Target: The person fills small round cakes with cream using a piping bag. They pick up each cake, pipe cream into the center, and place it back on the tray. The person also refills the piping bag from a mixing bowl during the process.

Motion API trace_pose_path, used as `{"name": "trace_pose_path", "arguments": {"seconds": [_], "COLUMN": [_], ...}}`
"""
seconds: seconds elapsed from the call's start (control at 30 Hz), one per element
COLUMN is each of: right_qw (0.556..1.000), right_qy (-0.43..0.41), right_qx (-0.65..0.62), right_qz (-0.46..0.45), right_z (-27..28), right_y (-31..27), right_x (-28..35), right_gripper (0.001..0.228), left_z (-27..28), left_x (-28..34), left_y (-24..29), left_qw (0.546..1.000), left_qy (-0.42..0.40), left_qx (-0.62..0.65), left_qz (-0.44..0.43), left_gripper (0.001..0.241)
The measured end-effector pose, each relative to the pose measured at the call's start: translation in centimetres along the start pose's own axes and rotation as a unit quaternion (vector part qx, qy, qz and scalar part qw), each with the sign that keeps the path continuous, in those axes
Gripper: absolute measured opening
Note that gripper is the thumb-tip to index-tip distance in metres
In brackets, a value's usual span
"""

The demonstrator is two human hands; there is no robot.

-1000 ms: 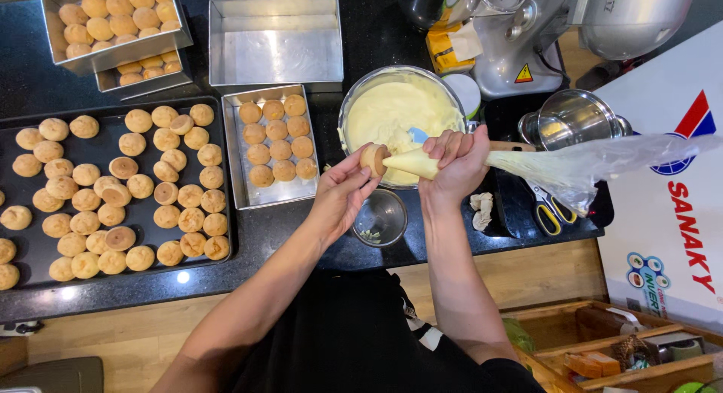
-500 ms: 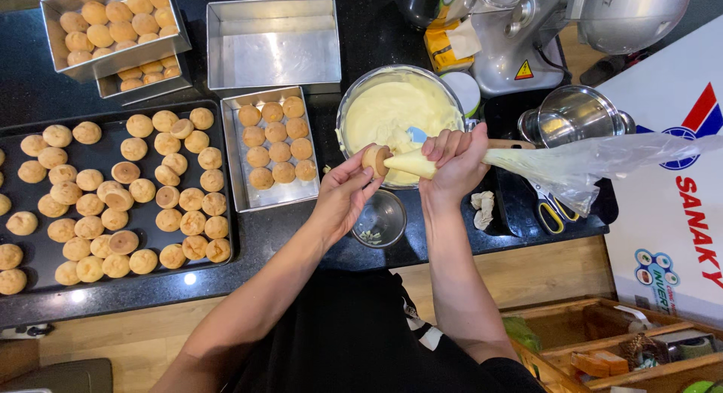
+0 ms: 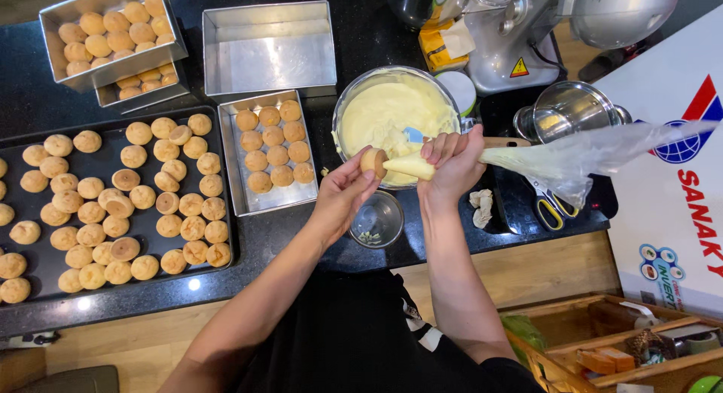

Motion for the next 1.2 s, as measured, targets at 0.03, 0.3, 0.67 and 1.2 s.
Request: {"name": "trace_pose_path", "arguments": {"seconds": [0.03, 0.3, 0.67, 1.2], "right_qw": [1.0, 0.997, 0.993, 0.99], "right_qy": [0.005, 0.062, 0.1, 0.127], "right_qx": [0.006, -0.028, -0.056, -0.036], "right_qz": [-0.001, -0.027, -0.035, -0.052], "right_z": [0.0, 0.7, 2.2, 4.5], "right_y": [-0.1, 0.3, 1.7, 1.2], "right_x": [0.1, 0.4, -0.2, -0.6], "right_gripper": [0.059, 0.054, 0.053, 0.05], "left_z": [0.1, 1.5, 3.7, 12.6], "left_x": [0.0, -0.3, -0.2, -2.1], "left_y": [0.1, -0.3, -0.7, -0.8], "left_qw": [0.999, 0.98, 0.994, 0.97], "left_qy": [0.003, 0.03, 0.09, 0.211], "left_qx": [-0.049, -0.189, -0.066, -0.107], "left_qz": [-0.013, -0.052, -0.008, -0.057], "left_gripper": [0.057, 0.057, 0.044, 0.05]}}
Point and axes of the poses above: each hand's wrist, its own x-axis away from the middle knuckle, its own z-axis out of the back of the hand, y = z × x, the point moved 5 cm from there along -x, towards the middle knuckle, and after that the axes turned 4 degrees about x, right-handed, at the moved point
